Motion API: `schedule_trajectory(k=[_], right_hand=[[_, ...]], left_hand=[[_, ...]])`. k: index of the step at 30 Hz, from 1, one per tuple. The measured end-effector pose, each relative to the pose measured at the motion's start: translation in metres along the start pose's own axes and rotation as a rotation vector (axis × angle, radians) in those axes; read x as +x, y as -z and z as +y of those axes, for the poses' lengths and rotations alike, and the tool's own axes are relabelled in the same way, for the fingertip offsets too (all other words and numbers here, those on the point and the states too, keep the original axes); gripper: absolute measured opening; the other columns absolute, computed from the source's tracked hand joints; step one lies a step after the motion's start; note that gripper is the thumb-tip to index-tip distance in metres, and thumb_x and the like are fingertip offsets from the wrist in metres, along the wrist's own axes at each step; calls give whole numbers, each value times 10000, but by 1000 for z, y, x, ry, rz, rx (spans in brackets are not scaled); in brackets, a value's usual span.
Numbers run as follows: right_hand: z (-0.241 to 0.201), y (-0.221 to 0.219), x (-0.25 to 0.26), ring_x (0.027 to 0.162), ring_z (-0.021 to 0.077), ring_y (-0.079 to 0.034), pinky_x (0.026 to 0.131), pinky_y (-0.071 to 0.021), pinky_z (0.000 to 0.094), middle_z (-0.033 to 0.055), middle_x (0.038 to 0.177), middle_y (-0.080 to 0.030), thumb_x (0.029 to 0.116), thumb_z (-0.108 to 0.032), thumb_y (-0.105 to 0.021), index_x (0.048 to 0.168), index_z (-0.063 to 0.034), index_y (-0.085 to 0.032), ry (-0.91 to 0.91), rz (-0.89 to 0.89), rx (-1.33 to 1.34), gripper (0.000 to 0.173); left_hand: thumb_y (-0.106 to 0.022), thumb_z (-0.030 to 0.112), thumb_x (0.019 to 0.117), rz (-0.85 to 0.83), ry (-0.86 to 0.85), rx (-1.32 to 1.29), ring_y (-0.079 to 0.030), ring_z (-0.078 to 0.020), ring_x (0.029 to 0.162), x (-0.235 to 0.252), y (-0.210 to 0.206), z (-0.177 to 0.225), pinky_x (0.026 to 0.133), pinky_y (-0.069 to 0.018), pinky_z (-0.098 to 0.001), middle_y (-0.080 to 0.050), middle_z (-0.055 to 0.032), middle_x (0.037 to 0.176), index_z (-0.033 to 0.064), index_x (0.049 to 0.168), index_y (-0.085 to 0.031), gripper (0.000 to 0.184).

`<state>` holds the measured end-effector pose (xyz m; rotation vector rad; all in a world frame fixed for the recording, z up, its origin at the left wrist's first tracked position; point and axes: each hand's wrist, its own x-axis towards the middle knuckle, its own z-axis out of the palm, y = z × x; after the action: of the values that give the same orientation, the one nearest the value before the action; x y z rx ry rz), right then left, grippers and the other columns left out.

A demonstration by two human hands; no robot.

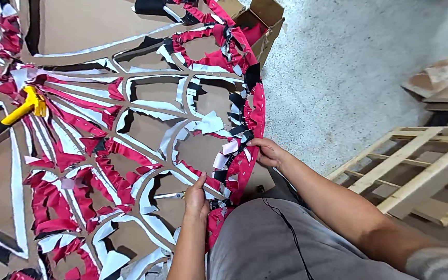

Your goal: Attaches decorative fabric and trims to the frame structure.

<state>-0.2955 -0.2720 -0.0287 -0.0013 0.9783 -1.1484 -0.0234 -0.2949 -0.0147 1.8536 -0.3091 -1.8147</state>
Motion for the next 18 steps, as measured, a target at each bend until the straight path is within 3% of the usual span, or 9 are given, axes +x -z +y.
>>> schedule_trajectory(k=[3,6,10,15,18], right_hand=[[2,1,2,887,201,-719,812,-615,384,131,987,-721,961,-92,-635,1172,-18,-599,16,40,-37,226],[7,-1,6,886,206,-730,806,-623,382,135,990,-737,945,-176,-724,1191,3,-625,44,150,-106,320],[12,-11,10,888,217,-734,809,-624,398,138,994,-743,910,-230,-780,1226,-6,-620,76,253,-118,420],[23,-14,-19,873,208,-724,797,-623,401,135,991,-732,916,-135,-734,1215,7,-607,38,118,-171,354],[40,-14,-33,925,226,-727,832,-623,404,150,1062,-724,912,-95,-735,1278,11,-563,-81,101,-191,417]], left_hand=[[-670,185,994,-25,3,31,-719,-304,988,1,0,-1,847,-611,-501,-712,-212,1115,-30,1310,-571,395],[-705,149,964,-38,53,126,-733,-311,896,0,3,2,754,-628,-477,-721,-226,1049,-57,1263,-583,383],[-720,124,941,-78,130,223,-726,-295,864,4,6,4,723,-620,-451,-722,-219,1010,-69,1196,-610,338],[-695,121,957,-165,124,186,-725,-259,851,-3,9,4,738,-616,-412,-729,-195,991,-59,1190,-615,305],[-712,168,959,-107,62,80,-724,-290,929,-4,7,0,791,-618,-468,-721,-197,1078,-23,1296,-577,409]])
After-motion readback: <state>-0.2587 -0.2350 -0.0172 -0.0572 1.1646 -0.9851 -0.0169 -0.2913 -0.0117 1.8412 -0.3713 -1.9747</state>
